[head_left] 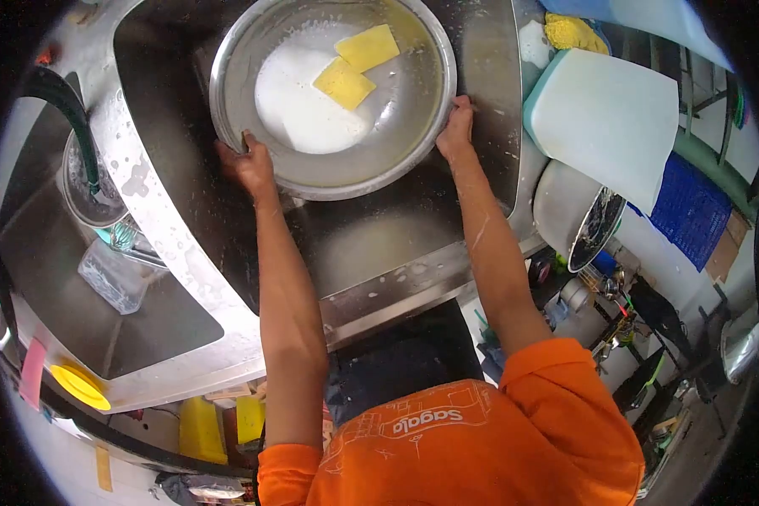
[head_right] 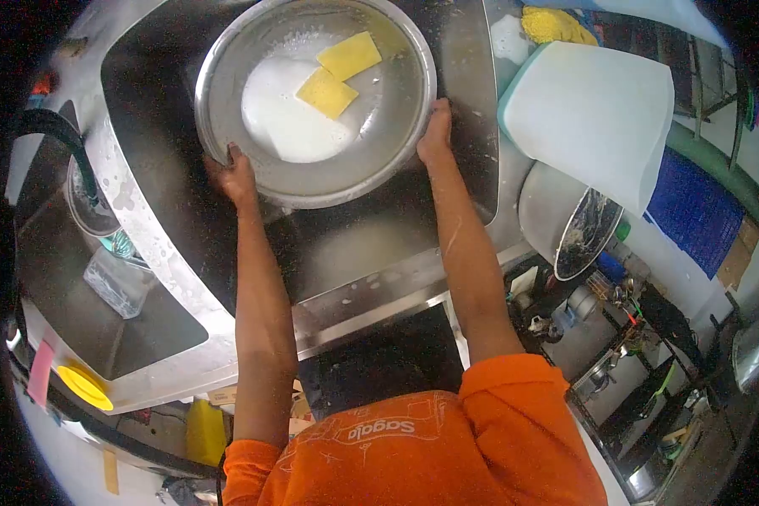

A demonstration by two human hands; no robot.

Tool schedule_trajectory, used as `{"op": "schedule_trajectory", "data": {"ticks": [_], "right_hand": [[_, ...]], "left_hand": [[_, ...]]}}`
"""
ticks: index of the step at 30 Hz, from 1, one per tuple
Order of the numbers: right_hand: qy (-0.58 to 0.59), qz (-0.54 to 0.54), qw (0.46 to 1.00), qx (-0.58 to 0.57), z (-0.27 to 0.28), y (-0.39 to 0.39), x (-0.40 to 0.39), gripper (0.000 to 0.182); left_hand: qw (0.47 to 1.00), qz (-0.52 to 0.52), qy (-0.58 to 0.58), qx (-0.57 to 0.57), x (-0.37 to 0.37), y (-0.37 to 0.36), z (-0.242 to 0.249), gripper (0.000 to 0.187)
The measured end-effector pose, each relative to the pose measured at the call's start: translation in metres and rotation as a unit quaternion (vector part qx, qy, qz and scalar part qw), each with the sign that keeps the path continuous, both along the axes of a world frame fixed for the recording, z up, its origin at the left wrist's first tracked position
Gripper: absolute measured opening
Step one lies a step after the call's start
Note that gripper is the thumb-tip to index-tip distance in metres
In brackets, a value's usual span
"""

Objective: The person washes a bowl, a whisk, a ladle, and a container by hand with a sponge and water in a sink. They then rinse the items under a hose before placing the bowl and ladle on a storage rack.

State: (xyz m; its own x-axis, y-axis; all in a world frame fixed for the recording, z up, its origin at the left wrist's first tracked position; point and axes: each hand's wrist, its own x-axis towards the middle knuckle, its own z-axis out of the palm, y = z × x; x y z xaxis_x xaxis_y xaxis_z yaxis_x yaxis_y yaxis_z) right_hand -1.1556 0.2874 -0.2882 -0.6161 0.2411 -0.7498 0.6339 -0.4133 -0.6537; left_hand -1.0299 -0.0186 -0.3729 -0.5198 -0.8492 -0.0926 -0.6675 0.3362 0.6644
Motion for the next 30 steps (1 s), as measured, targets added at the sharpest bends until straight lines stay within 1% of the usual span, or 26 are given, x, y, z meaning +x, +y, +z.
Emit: {"op": "schedule_trajectory", "data": {"ticks": [1, 3, 7, 9, 10, 12, 14, 16, 17, 19, 21, 22, 24, 25, 26, 27, 28, 29, 30], "right_hand": [[0.0, 0.0, 1.0, 0.0, -0.004, 0.003, 0.002, 0.04], [0.002, 0.022, 1.0, 0.014, -0.009, 0.007, 0.003, 0.04], [0.009, 0.021, 0.999, 0.037, -0.015, 0.004, 0.001, 0.047], [0.018, 0.016, 0.998, 0.052, -0.019, 0.007, 0.002, 0.039], [0.018, 0.016, 0.998, 0.052, -0.027, 0.013, 0.003, 0.039], [0.024, 0.014, 0.999, 0.029, -0.04, 0.022, 0.003, 0.038], [0.025, 0.012, 0.999, 0.041, -0.017, 0.004, 0.001, 0.037], [0.025, 0.01, 0.998, 0.052, -0.01, -0.002, 0.003, 0.036], [0.016, 0.023, 0.997, 0.068, -0.006, -0.005, 0.004, 0.039], [0.007, 0.036, 0.996, 0.084, -0.01, 0.001, 0.005, 0.043], [0.006, 0.025, 0.998, 0.061, -0.01, 0.002, 0.002, 0.037], [0.008, 0.025, 0.998, 0.061, -0.008, 0.001, 0.002, 0.037], [0.02, 0.004, 0.999, 0.049, -0.002, -0.003, 0.003, 0.044], [0.02, 0.003, 0.999, 0.05, -0.013, 0.001, 0.008, 0.044], [0.011, 0.081, 0.963, 0.258, -0.025, 0.002, 0.013, 0.049], [0.003, 0.155, 0.878, 0.452, -0.036, -0.002, 0.014, 0.055], [0.074, 0.211, 0.774, 0.593, -0.017, -0.034, 0.024, 0.062], [0.142, 0.259, 0.64, 0.71, 0.008, -0.073, 0.034, 0.069], [0.243, 0.347, 0.629, 0.652, 0.013, -0.091, 0.03, 0.069]], "left_hand": [[1.0, 0.0, 0.0, 0.0, 0.002, -0.001, -0.006, 0.067], [0.999, -0.006, 0.043, -0.002, 0.002, -0.002, -0.011, 0.066], [0.999, 0.003, 0.025, -0.026, 0.0, 0.0, -0.009, 0.064], [0.997, 0.008, 0.078, 0.023, 0.001, 0.0, -0.009, 0.063], [0.997, 0.008, 0.078, 0.024, -0.001, 0.0, -0.003, 0.063], [0.996, 0.007, 0.044, 0.077, -0.003, -0.001, 0.009, 0.065], [0.998, 0.019, 0.029, 0.058, -0.005, 0.004, 0.009, 0.066], [0.999, 0.031, 0.012, 0.039, -0.004, 0.003, 0.008, 0.067], [0.999, 0.022, 0.003, 0.041, -0.004, 0.002, 0.008, 0.068], [0.999, 0.011, -0.005, 0.045, -0.003, 0.0, 0.007, 0.068], [0.999, -0.001, 0.001, 0.049, -0.002, 0.0, 0.007, 0.069], [0.999, -0.001, 0.002, 0.049, -0.003, 0.0, 0.007, 0.069], [0.998, 0.01, -0.022, 0.05, -0.003, 0.002, 0.009, 0.069], [0.998, 0.01, -0.022, 0.05, -0.002, 0.002, 0.01, 0.069], [0.997, 0.016, -0.013, 0.078, -0.003, 0.001, 0.012, 0.068], [0.994, 0.023, -0.001, 0.105, -0.006, -0.001, 0.013, 0.068], [0.994, 0.023, 0.0, 0.103, -0.005, -0.001, 0.011, 0.068], [0.998, 0.017, -0.002, 0.056, -0.002, 0.001, 0.006, 0.067], [1.0, 0.011, -0.003, 0.008, 0.0, 0.002, 0.001, 0.066]]}}
